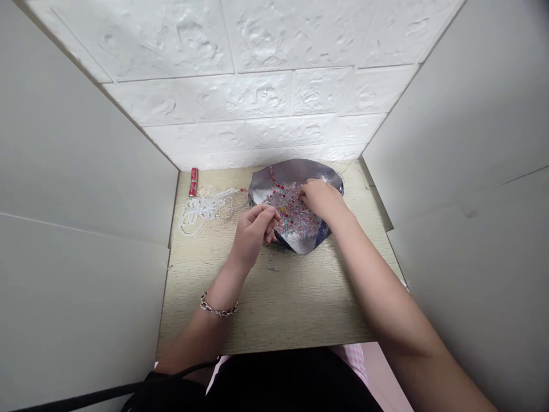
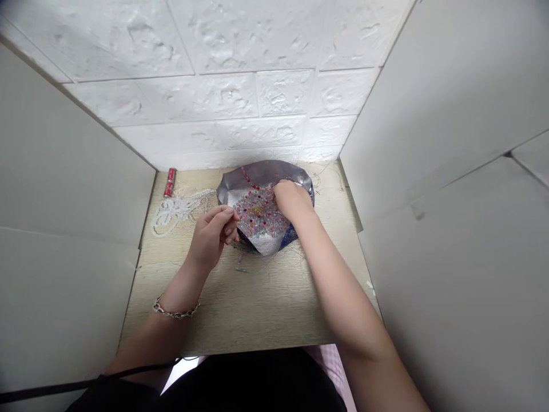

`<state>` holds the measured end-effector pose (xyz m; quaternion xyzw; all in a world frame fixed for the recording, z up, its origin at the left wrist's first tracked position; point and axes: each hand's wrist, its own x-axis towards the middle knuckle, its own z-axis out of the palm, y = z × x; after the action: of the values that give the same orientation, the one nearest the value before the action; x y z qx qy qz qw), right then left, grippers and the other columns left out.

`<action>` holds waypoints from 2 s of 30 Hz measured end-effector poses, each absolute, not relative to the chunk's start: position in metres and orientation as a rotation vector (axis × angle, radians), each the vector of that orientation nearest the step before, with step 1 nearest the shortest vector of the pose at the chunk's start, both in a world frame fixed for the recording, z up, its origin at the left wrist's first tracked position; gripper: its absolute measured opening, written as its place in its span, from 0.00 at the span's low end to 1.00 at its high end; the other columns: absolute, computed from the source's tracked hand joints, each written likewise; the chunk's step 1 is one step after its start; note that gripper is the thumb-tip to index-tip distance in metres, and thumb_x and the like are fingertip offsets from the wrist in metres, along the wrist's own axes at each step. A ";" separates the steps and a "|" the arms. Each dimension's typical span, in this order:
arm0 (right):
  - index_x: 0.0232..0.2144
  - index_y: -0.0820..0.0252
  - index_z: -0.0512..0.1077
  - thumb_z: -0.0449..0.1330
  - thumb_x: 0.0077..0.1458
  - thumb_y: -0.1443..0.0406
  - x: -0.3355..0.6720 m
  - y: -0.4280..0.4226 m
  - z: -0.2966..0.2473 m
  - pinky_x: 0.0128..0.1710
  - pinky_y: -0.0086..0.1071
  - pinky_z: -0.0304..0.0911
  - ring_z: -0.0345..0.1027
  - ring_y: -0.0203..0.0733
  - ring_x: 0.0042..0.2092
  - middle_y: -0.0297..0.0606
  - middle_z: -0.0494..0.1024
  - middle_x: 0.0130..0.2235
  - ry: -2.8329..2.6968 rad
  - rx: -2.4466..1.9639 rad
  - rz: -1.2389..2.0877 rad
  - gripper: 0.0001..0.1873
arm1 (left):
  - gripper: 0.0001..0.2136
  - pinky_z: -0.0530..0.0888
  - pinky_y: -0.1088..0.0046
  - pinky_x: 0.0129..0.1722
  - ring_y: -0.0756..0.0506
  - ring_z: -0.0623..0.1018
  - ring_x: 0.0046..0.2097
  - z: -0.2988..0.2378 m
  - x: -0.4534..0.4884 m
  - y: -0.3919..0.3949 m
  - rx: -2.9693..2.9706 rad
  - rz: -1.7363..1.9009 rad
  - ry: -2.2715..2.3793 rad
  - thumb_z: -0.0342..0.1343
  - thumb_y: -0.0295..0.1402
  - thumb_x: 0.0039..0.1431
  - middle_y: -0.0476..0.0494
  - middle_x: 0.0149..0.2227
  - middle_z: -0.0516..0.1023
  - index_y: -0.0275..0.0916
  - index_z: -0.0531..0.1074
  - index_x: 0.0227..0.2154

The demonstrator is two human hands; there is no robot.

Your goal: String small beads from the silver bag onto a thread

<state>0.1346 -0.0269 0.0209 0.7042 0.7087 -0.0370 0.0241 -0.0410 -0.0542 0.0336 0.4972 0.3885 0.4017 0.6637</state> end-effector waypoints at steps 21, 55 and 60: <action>0.35 0.62 0.72 0.48 0.53 0.71 0.152 -0.029 0.018 0.42 0.31 0.58 0.65 0.42 0.43 0.44 0.72 0.40 2.211 2.247 -0.286 0.14 | 0.09 0.62 0.81 0.16 0.58 0.58 0.14 0.036 -0.038 -0.057 1.154 0.873 0.918 0.49 0.34 0.50 0.57 0.13 0.55 0.36 0.66 0.20; 0.38 0.67 0.69 0.42 0.58 0.70 0.128 -0.039 0.017 0.36 0.32 0.59 0.67 0.44 0.39 0.49 0.70 0.40 2.196 2.119 -0.031 0.16 | 0.10 0.61 0.80 0.16 0.57 0.59 0.14 0.032 -0.036 -0.058 1.262 0.827 0.937 0.50 0.36 0.50 0.57 0.13 0.57 0.36 0.66 0.20; 0.39 0.64 0.64 0.42 0.57 0.71 0.130 -0.042 0.022 0.39 0.32 0.58 0.64 0.43 0.41 0.47 0.67 0.42 2.314 2.314 -0.044 0.13 | 0.09 0.55 0.81 0.14 0.58 0.57 0.15 0.035 -0.036 -0.058 1.203 0.868 0.969 0.50 0.35 0.50 0.56 0.13 0.56 0.36 0.66 0.20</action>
<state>0.1296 -0.0423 0.0219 0.7056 0.7055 -0.0133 -0.0656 -0.0360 -0.0583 0.0346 0.5257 0.4236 0.3794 0.6327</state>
